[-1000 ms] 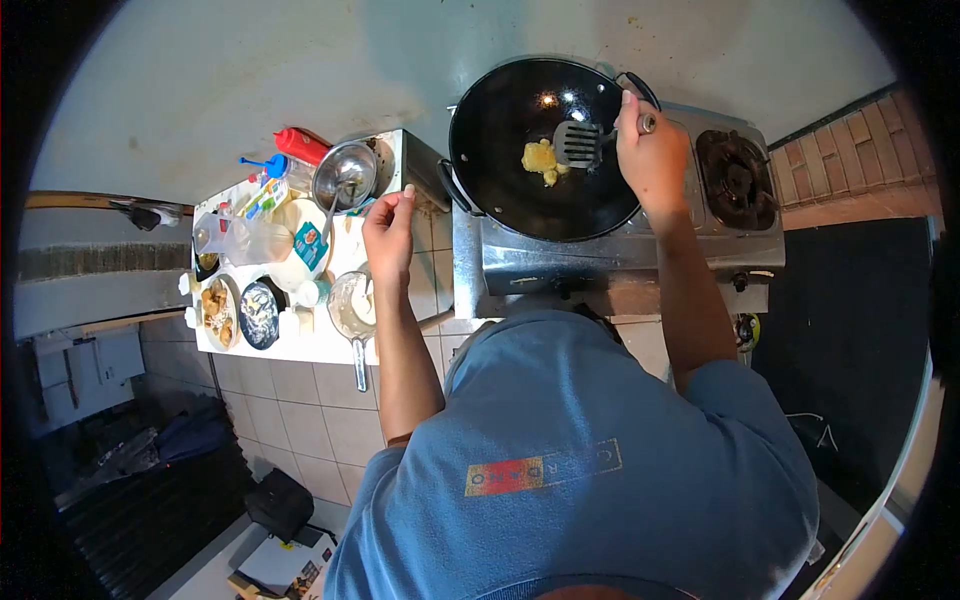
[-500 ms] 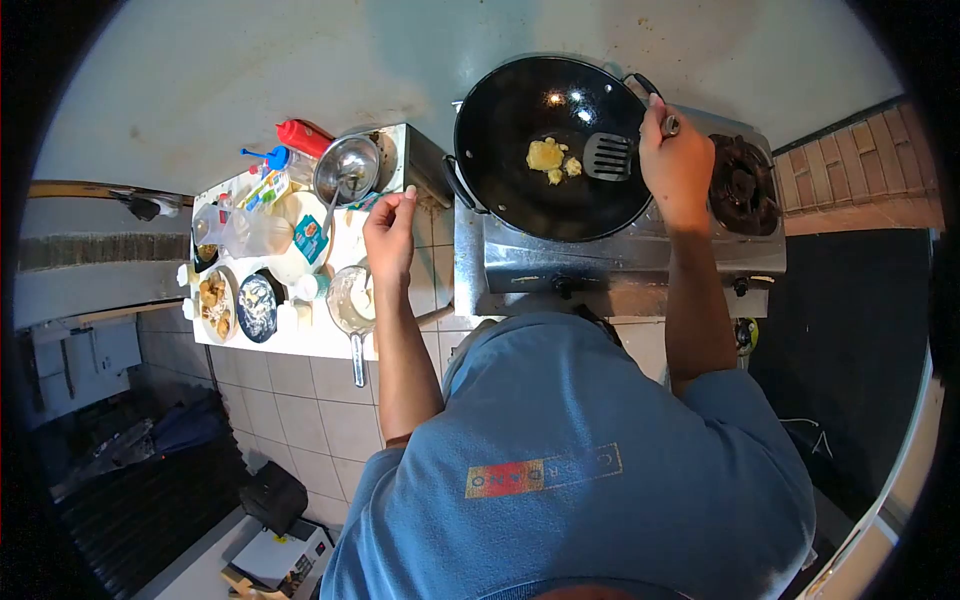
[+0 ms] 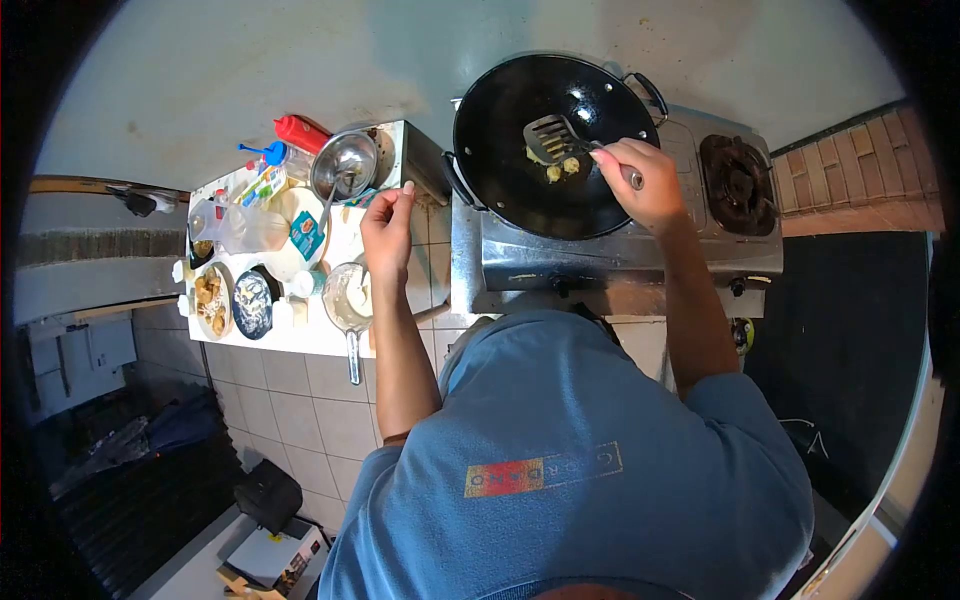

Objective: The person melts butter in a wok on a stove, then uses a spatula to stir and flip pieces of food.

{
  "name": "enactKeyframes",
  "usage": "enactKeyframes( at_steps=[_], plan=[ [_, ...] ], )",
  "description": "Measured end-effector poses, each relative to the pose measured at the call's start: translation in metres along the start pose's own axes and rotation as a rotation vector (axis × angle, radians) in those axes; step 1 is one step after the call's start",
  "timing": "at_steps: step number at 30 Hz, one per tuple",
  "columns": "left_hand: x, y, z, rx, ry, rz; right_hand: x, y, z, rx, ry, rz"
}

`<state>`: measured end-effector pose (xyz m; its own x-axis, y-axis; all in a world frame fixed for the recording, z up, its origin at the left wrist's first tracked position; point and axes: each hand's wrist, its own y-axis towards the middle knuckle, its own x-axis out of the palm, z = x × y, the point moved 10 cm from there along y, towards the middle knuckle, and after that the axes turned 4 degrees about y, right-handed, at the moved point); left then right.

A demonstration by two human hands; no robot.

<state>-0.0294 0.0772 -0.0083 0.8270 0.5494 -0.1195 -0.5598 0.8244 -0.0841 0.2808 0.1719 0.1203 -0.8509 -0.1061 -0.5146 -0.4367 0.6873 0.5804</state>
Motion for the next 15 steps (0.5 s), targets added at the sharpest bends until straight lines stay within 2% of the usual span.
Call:
enactKeyframes(
  at_steps=[2,6,8,15],
  plan=[
    [0.0,-0.001,0.001,0.006,0.006,-0.009,0.002,-0.002,-0.01,-0.085,-0.061,-0.049],
    [-0.004,-0.002,-0.001,-0.016,0.015,0.0,-0.006,-0.011,-0.008,-0.061,-0.063,-0.044],
    [-0.004,-0.001,-0.004,-0.018,0.021,-0.006,-0.003,-0.014,-0.014,-0.137,-0.104,-0.067],
    [0.002,0.002,-0.005,-0.005,0.004,-0.02,0.003,-0.015,-0.008,-0.156,-0.184,-0.062]
  ],
)
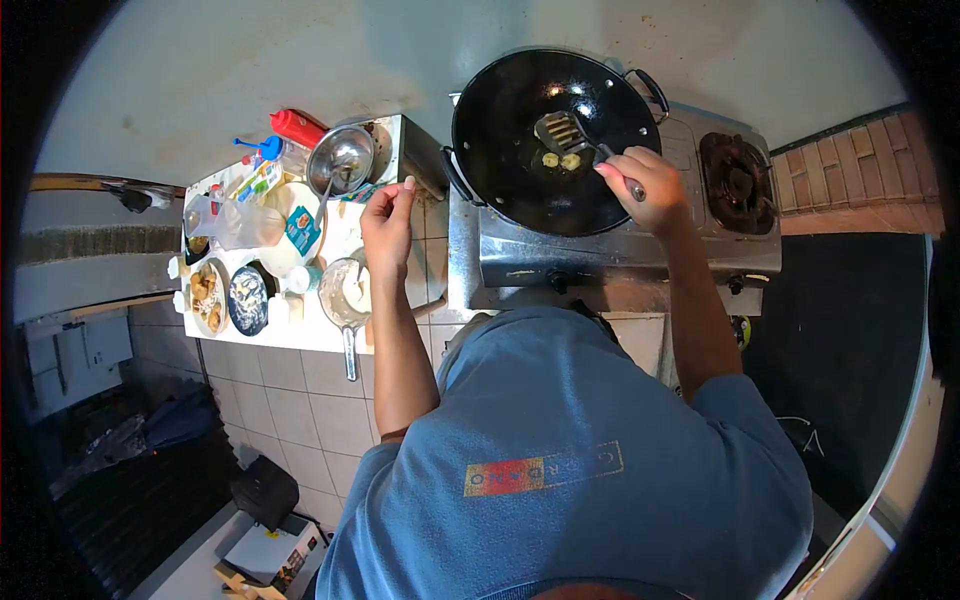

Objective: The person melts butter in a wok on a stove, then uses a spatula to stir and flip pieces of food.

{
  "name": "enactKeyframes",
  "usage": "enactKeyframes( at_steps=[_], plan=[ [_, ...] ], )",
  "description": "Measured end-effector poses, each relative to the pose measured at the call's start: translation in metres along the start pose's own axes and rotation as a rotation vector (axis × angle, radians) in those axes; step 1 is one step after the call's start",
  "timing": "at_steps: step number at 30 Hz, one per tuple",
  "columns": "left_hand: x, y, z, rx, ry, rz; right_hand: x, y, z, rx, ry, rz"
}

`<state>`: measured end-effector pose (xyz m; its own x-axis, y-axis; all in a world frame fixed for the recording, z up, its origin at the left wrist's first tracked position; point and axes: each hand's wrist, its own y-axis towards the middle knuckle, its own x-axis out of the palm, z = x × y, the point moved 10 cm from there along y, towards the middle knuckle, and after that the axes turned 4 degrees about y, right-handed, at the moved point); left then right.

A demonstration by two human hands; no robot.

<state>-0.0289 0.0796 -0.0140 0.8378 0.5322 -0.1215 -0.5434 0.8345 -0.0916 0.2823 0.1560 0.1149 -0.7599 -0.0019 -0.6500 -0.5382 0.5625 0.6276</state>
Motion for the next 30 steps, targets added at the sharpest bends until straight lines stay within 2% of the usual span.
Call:
enactKeyframes(
  at_steps=[6,8,11,18,26,30],
  plan=[
    [-0.001,0.003,-0.002,-0.003,0.001,0.014,0.008,0.001,0.007,0.1,0.067,0.116],
    [-0.001,0.003,0.002,0.005,0.001,0.01,0.0,-0.003,0.016,0.228,0.065,0.249],
    [-0.002,0.006,-0.002,0.004,-0.017,-0.004,-0.008,-0.005,0.017,0.326,0.075,0.292],
    [0.001,0.004,0.005,-0.005,-0.002,0.005,-0.017,-0.01,0.014,0.324,0.115,0.343],
    [0.007,0.005,0.01,0.014,-0.016,-0.026,-0.02,-0.02,0.022,0.483,0.232,0.33],
    [0.005,0.004,0.016,0.023,0.011,-0.01,-0.026,-0.023,0.021,0.425,0.156,0.408]
  ],
)
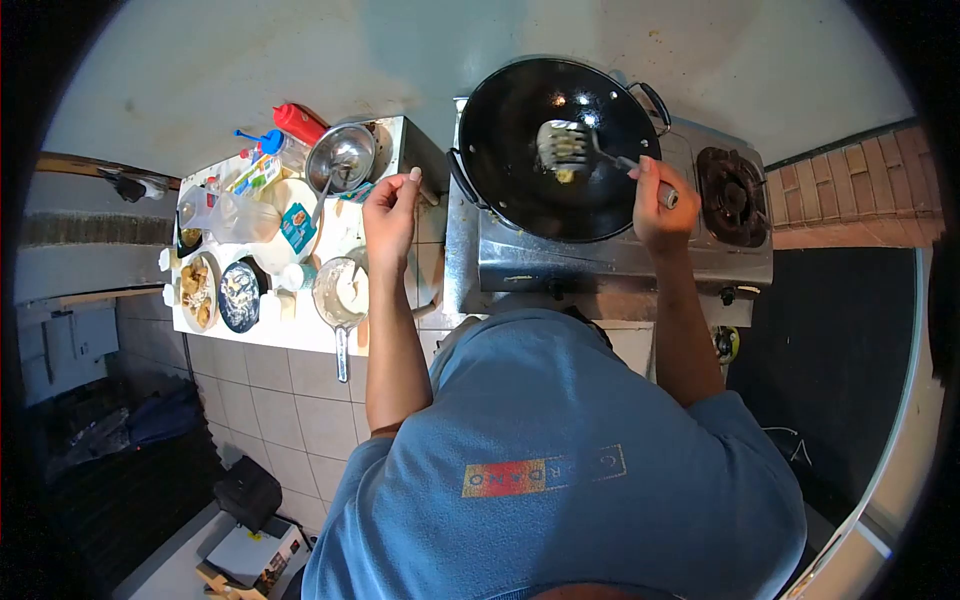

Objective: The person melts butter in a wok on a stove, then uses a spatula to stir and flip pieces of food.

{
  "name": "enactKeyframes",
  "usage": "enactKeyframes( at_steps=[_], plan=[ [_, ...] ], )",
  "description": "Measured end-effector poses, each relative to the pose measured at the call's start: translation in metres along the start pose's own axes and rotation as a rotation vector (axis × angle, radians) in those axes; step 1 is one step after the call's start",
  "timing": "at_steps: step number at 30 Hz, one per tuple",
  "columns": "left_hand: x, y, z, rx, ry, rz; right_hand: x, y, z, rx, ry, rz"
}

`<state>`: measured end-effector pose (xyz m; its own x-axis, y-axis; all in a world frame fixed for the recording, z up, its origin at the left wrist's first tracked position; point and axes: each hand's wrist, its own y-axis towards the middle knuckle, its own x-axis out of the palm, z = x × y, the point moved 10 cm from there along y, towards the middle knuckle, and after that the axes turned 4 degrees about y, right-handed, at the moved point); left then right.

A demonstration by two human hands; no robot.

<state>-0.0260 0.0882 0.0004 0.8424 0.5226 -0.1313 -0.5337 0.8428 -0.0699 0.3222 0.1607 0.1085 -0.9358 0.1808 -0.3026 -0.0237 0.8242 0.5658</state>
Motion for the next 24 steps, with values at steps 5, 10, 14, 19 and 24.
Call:
enactKeyframes(
  at_steps=[5,10,14,19,24],
  plan=[
    [-0.001,-0.001,-0.001,0.025,-0.032,0.006,-0.012,0.002,-0.007,-0.089,-0.186,0.077],
    [-0.004,-0.007,-0.005,-0.026,-0.061,-0.016,-0.009,-0.004,-0.01,-0.079,-0.215,0.059],
    [-0.005,-0.01,-0.001,-0.031,-0.058,0.0,-0.003,-0.012,-0.016,-0.065,-0.197,0.087],
    [-0.009,-0.007,-0.013,-0.012,-0.087,-0.011,0.018,-0.021,-0.022,-0.226,-0.21,0.03],
    [-0.01,-0.011,-0.011,-0.035,-0.068,-0.046,0.046,-0.024,-0.031,-0.23,-0.233,-0.104]
  ],
)
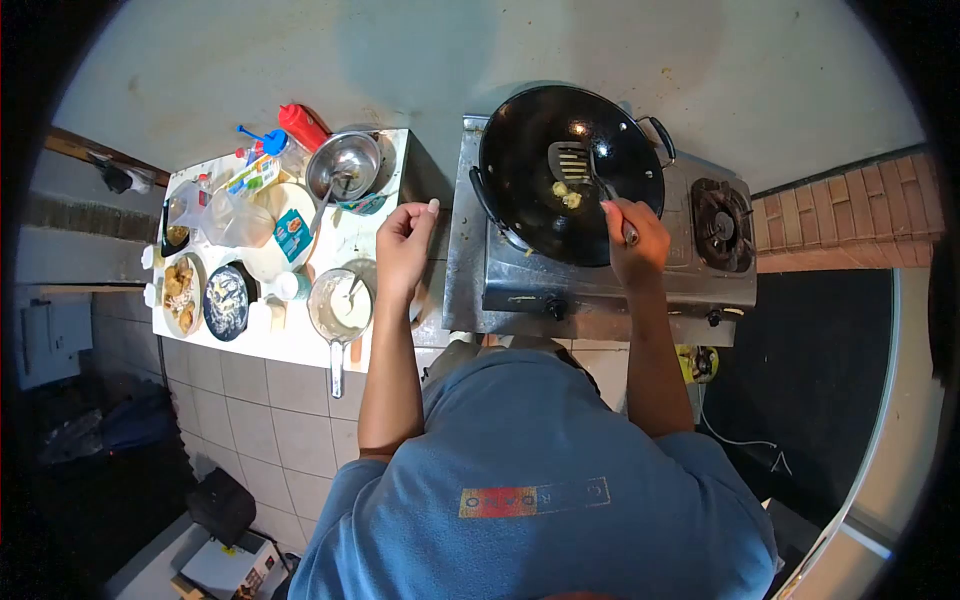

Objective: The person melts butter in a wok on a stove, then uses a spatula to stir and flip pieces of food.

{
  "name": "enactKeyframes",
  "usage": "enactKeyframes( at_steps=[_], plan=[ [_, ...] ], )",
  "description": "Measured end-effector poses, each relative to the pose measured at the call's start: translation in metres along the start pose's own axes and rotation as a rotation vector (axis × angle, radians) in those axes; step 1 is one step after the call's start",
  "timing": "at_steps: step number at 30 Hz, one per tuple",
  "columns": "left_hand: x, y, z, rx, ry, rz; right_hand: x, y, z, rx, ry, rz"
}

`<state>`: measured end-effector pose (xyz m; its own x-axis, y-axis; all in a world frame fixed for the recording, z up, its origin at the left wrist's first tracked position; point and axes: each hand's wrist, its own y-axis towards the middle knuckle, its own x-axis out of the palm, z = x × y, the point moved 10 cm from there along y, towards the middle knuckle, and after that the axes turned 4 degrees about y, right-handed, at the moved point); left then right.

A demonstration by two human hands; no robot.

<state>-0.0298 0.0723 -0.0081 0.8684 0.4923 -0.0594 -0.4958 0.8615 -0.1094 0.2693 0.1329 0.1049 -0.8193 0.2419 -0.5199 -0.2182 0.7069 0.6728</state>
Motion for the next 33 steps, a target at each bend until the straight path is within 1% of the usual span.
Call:
enactKeyframes(
  at_steps=[2,5,6,8,9,11,16,18,19,21,22,24,27,29,30,31,33],
  plan=[
    [-0.001,0.001,-0.002,0.0,0.0,-0.026,0.005,-0.001,0.001,0.092,-0.08,-0.051],
    [-0.004,0.004,-0.003,0.011,-0.029,-0.053,-0.001,-0.003,-0.011,0.139,-0.11,-0.027],
    [-0.005,0.005,-0.005,0.0,-0.031,-0.06,-0.002,-0.006,-0.013,0.147,-0.119,-0.033],
    [-0.004,0.008,-0.007,-0.004,-0.042,-0.082,-0.018,-0.011,-0.022,0.108,-0.178,0.066],
    [-0.005,0.009,-0.009,-0.012,-0.04,-0.082,-0.019,-0.014,-0.025,0.114,-0.178,0.059],
    [0.008,0.015,-0.008,0.007,-0.045,-0.144,-0.033,-0.022,-0.016,0.271,-0.255,0.096],
    [0.032,0.022,-0.005,-0.005,-0.069,-0.205,-0.05,-0.036,-0.018,0.323,-0.305,0.085],
    [0.037,0.019,-0.001,0.023,-0.048,-0.185,-0.059,-0.042,-0.007,0.401,-0.238,0.128],
    [0.038,0.018,0.003,0.048,-0.026,-0.156,-0.061,-0.04,-0.008,0.393,-0.235,0.134],
    [0.044,0.016,0.0,0.051,0.003,-0.147,-0.06,-0.041,0.005,0.529,-0.058,0.142],
    [0.048,0.013,-0.003,0.04,0.036,-0.143,-0.061,-0.039,0.007,0.522,-0.052,0.14],
    [0.051,0.009,-0.004,0.048,0.007,-0.129,-0.057,-0.043,0.026,0.63,0.17,0.148],
    [0.046,0.005,0.008,0.082,0.007,-0.083,-0.061,-0.038,0.038,0.604,0.183,0.082],
    [0.037,0.0,0.015,0.082,0.086,0.033,-0.069,-0.036,0.05,0.577,0.24,0.072],
    [0.037,-0.003,0.017,0.048,0.027,0.082,-0.073,-0.035,0.057,0.556,0.279,0.069],
    [0.038,-0.008,0.028,0.116,0.088,0.118,-0.077,-0.034,0.066,0.547,0.301,0.055],
    [0.051,-0.021,0.04,0.12,0.062,0.167,-0.083,-0.04,0.099,0.7,0.508,0.064]
  ],
)
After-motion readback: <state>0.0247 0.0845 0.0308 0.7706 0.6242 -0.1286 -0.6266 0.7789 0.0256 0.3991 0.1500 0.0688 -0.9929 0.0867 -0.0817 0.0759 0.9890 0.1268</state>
